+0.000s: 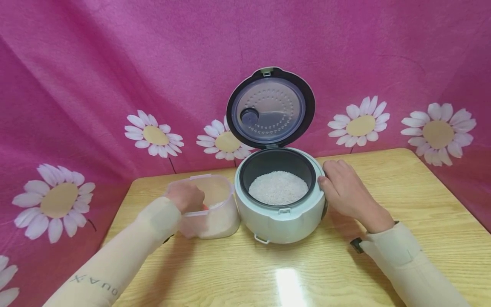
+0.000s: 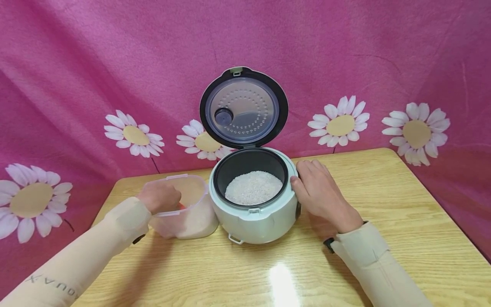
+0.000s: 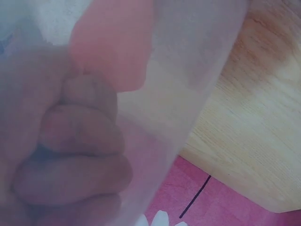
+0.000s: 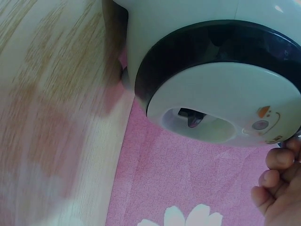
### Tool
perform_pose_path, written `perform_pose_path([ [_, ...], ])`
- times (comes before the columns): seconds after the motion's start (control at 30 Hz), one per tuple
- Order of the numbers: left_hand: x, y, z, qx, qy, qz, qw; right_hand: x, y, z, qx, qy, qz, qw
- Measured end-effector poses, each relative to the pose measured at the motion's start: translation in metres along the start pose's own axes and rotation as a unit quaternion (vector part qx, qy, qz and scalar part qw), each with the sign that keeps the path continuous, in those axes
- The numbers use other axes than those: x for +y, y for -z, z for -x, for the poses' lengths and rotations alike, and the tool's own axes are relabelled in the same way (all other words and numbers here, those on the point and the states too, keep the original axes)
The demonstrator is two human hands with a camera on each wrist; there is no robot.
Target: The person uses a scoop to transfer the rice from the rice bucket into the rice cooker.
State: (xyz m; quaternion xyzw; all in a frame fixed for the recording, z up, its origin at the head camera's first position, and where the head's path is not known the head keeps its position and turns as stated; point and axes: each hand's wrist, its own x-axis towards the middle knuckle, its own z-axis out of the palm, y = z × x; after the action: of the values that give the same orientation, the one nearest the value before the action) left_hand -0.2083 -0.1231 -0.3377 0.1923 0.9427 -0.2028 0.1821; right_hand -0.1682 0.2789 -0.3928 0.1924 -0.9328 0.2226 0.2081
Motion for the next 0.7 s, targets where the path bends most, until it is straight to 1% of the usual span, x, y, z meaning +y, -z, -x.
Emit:
perform_pose_path([
  [0.4,-0.0006,-0.0023,0.0020,0.011,0.001,0.006,0.9999,-0.0011,-0.0005,0.0002,0.005,0.005,-0.003,1.0000],
  [0.57,-0.0005,-0.0046,0.0007,0.021,0.003,0.004,0.9998,-0.0012,-0.0009,-0.0004,-0.002,0.000,-0.001,1.0000],
  [0.7,-0.0002,-0.0051,-0.0010,0.014,0.002,0.004,0.9999,-0.0017,-0.0007,-0.0007,-0.008,-0.009,-0.002,0.9999],
])
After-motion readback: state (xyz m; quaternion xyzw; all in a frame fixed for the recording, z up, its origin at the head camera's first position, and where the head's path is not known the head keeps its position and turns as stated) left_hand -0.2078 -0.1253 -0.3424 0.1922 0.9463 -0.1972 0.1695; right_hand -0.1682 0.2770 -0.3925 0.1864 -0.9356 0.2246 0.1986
